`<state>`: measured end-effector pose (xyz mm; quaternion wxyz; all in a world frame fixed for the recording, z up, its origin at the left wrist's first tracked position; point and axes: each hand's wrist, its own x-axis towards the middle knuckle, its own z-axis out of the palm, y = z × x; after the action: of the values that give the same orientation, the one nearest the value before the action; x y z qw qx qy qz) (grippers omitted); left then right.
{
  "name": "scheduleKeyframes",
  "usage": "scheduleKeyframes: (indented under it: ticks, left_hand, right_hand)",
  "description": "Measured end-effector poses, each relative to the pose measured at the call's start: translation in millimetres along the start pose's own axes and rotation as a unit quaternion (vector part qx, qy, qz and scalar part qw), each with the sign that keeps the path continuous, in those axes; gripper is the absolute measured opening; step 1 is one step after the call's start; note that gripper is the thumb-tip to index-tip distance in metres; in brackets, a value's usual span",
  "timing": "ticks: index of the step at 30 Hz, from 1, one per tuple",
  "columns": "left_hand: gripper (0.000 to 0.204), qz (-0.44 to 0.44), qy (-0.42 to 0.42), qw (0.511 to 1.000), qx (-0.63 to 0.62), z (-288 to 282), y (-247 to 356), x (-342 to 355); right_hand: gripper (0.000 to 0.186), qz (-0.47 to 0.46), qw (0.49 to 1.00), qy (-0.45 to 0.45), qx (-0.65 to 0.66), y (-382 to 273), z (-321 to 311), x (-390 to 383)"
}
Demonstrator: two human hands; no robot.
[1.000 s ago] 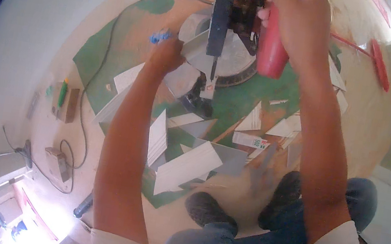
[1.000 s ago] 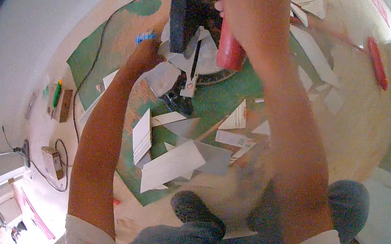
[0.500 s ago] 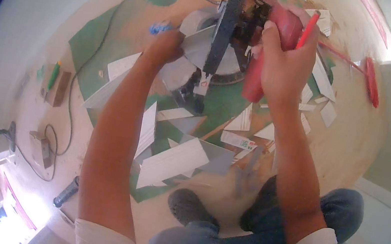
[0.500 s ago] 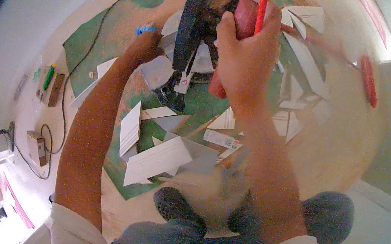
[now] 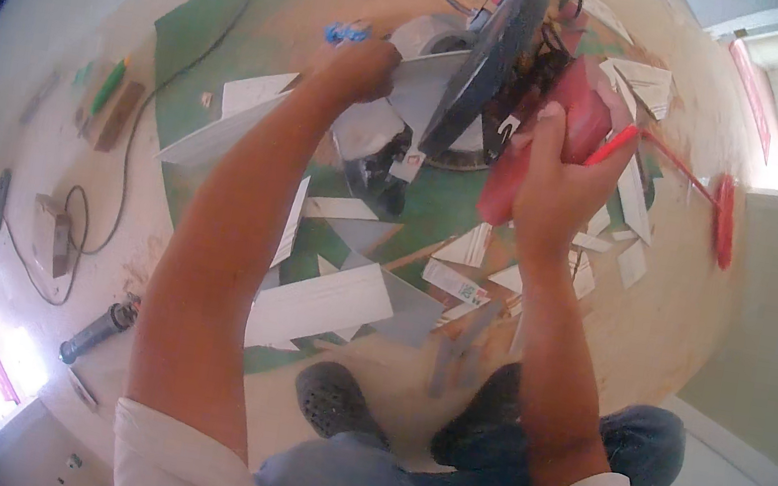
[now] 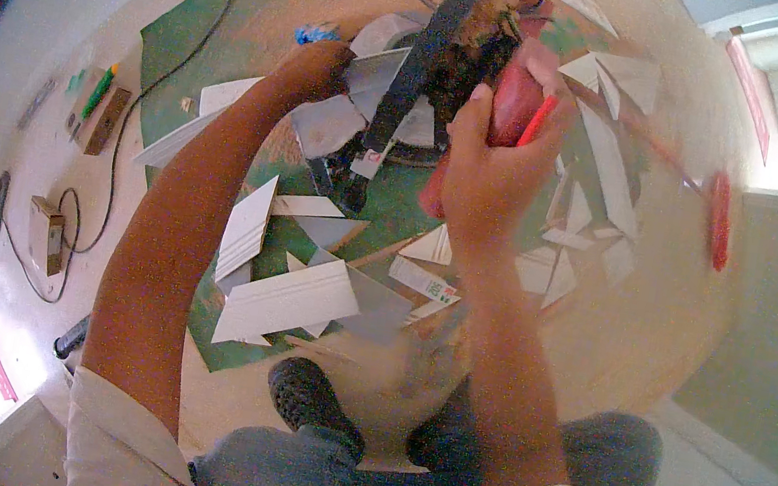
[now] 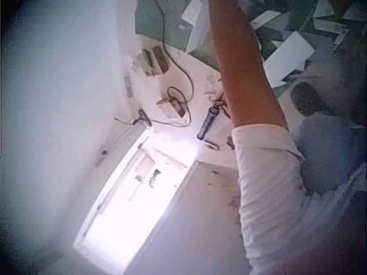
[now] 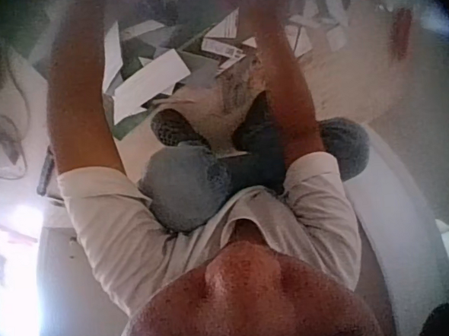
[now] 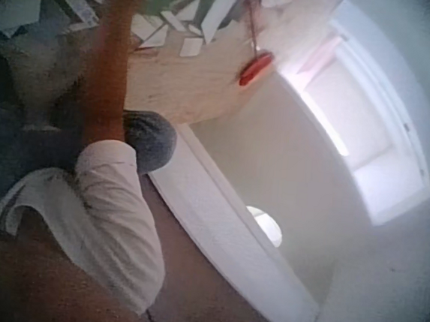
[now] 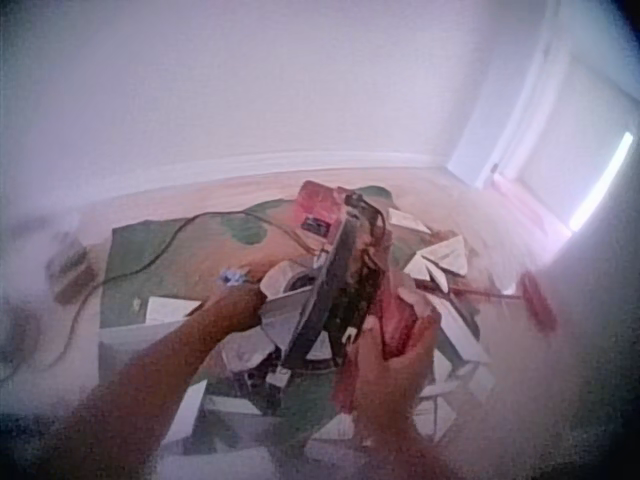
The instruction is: Measure, mark, and cut white decorative molding pieces for installation.
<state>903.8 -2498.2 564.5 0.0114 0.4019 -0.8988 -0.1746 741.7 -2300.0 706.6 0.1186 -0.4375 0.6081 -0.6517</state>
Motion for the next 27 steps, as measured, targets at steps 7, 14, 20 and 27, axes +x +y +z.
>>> scheduleKeyframes:
  ticks: [7, 14, 20, 27]
  left_hand:
    - [0.033, 0.007, -0.009, 1.000, 0.015, -8.9, 7.2, -3.0]
    - [0.018, 0.027, 0.013, 0.999, 0.015, -5.4, 11.8, -4.9]
    - [0.040, 0.013, -0.005, 1.000, 0.002, -1.3, -9.1, -7.6]
    - [0.022, 0.055, 0.090, 0.994, 0.032, -1.5, 12.0, -14.3]
  right_hand:
    - [0.039, -0.036, 0.997, 0.016, -0.072, 6.3, -0.7, -5.6]
    - [0.038, 0.065, 0.998, -0.014, 0.010, -28.5, -5.9, 48.0]
    - [0.017, 0.172, 0.974, -0.143, 0.039, -39.3, -1.5, 211.0]
    - [0.030, 0.200, 0.957, -0.206, -0.050, -11.2, -7.5, 324.9]
